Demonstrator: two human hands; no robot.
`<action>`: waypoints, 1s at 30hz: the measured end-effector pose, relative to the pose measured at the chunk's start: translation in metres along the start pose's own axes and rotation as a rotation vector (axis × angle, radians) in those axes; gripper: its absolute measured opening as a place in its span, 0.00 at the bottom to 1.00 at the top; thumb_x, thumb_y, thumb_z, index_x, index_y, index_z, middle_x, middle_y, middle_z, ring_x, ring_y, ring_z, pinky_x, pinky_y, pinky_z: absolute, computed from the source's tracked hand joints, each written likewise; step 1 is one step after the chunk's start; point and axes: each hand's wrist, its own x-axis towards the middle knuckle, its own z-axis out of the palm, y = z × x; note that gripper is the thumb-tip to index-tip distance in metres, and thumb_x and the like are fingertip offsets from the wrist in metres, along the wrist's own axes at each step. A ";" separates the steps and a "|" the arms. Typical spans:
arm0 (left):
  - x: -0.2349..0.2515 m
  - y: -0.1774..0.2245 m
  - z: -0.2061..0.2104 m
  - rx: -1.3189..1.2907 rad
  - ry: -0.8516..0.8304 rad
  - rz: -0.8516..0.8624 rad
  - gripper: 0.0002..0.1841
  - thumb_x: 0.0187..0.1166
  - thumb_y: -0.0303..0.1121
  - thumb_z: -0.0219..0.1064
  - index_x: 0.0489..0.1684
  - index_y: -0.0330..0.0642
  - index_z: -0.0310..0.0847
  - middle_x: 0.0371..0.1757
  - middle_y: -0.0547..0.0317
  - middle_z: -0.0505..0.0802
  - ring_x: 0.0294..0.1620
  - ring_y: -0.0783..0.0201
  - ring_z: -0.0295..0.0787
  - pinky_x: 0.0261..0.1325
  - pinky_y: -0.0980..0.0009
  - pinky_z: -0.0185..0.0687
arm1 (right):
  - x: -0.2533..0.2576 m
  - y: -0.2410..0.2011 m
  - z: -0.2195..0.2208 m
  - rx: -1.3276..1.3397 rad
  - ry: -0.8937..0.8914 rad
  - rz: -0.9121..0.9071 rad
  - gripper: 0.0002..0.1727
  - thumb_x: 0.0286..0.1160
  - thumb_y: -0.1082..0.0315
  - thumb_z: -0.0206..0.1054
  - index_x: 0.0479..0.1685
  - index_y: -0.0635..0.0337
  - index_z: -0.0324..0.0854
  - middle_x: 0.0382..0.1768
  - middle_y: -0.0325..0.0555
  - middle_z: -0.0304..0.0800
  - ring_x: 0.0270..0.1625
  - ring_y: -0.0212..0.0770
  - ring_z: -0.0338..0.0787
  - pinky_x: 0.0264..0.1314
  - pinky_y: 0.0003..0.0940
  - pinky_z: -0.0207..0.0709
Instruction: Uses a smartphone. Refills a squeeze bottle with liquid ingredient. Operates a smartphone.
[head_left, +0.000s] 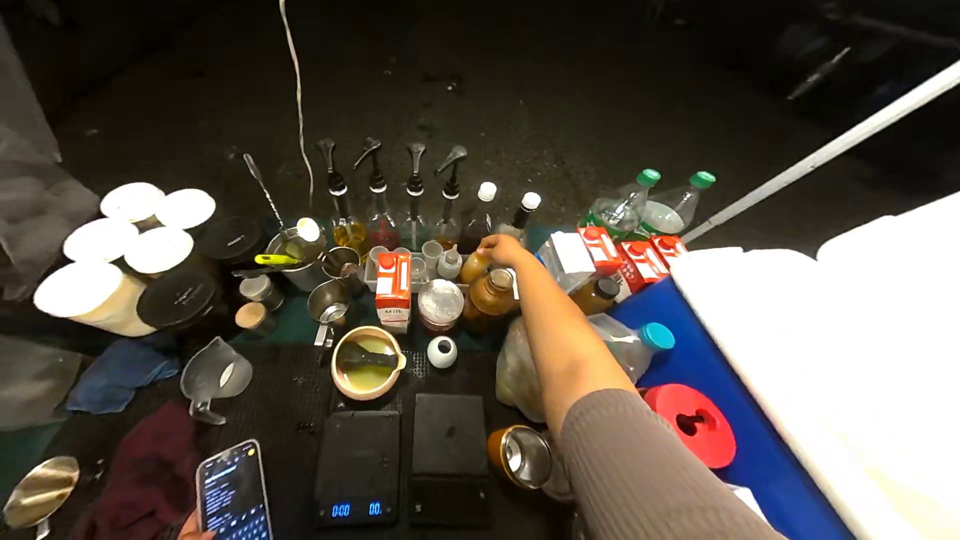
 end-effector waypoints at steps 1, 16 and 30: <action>-0.002 -0.002 -0.002 -0.009 0.015 0.007 0.23 0.72 0.25 0.38 0.65 0.52 0.64 0.45 0.75 0.93 0.46 0.78 0.92 0.48 0.74 0.90 | -0.001 0.002 -0.002 0.016 0.048 -0.002 0.16 0.87 0.66 0.62 0.62 0.69 0.84 0.65 0.69 0.84 0.72 0.63 0.81 0.78 0.61 0.66; 0.022 0.003 -0.009 0.128 0.050 0.045 0.20 0.70 0.24 0.44 0.61 0.46 0.65 0.40 0.72 0.89 0.36 0.81 0.89 0.37 0.78 0.88 | -0.197 -0.094 -0.103 0.529 0.674 -0.573 0.14 0.93 0.67 0.44 0.59 0.64 0.72 0.54 0.42 0.87 0.50 0.28 0.89 0.52 0.28 0.85; 0.064 0.032 -0.038 0.443 -0.071 -0.039 0.24 0.86 0.27 0.47 0.81 0.32 0.63 0.66 0.37 0.83 0.61 0.54 0.84 0.64 0.55 0.79 | -0.336 -0.139 0.121 0.614 0.603 -0.820 0.12 0.93 0.59 0.49 0.57 0.40 0.79 0.55 0.20 0.90 0.62 0.26 0.88 0.70 0.32 0.82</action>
